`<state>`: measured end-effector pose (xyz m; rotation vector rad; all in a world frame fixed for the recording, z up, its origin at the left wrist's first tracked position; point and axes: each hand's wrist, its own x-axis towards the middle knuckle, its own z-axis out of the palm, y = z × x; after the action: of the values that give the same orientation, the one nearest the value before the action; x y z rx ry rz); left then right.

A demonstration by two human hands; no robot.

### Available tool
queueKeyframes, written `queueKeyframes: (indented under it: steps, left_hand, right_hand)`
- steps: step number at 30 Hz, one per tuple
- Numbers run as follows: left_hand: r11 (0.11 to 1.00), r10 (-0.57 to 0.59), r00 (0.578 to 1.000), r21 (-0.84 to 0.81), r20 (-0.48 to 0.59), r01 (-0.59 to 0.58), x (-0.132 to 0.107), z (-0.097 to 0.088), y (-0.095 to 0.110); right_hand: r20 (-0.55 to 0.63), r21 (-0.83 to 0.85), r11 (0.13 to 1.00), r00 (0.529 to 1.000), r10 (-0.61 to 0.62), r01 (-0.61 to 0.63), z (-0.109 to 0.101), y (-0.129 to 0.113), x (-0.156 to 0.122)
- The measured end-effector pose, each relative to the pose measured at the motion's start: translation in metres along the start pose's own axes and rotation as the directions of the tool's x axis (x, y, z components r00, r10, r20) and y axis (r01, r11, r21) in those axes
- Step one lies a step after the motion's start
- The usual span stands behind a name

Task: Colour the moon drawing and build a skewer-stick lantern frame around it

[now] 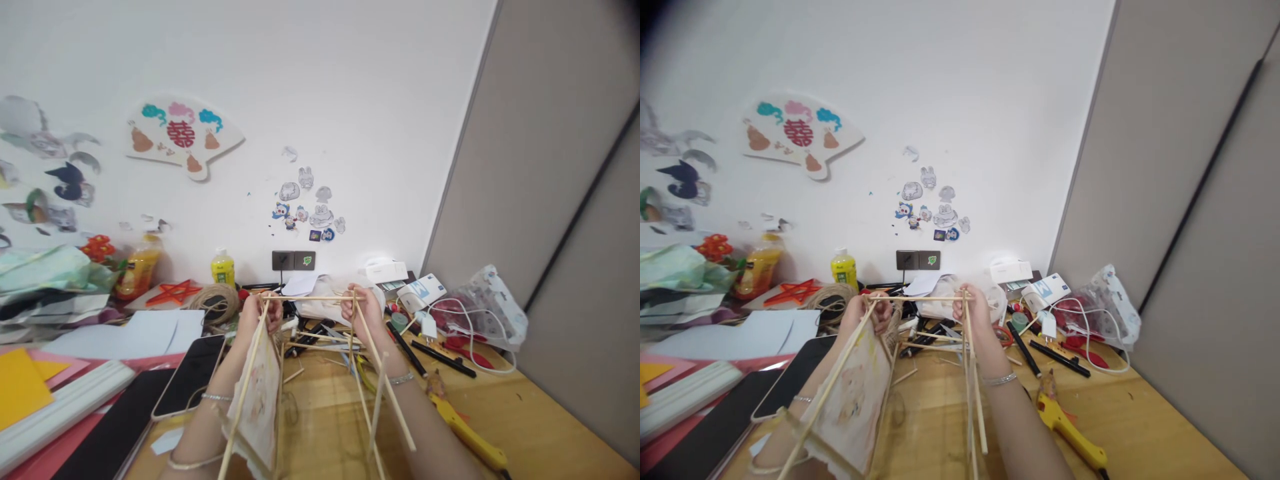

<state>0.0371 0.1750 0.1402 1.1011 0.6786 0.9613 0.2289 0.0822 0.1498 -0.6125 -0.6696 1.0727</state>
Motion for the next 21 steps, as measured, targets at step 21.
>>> queueKeyframes:
  steps: [21]
  left_hand:
    - [0.990, 0.138, 0.987, 0.001, -0.087, -0.138, -0.013, 0.009, 0.006]
  right_hand:
    - [0.083, -0.051, 0.998, 0.996, 0.044, -0.040, -0.009, 0.006, 0.005]
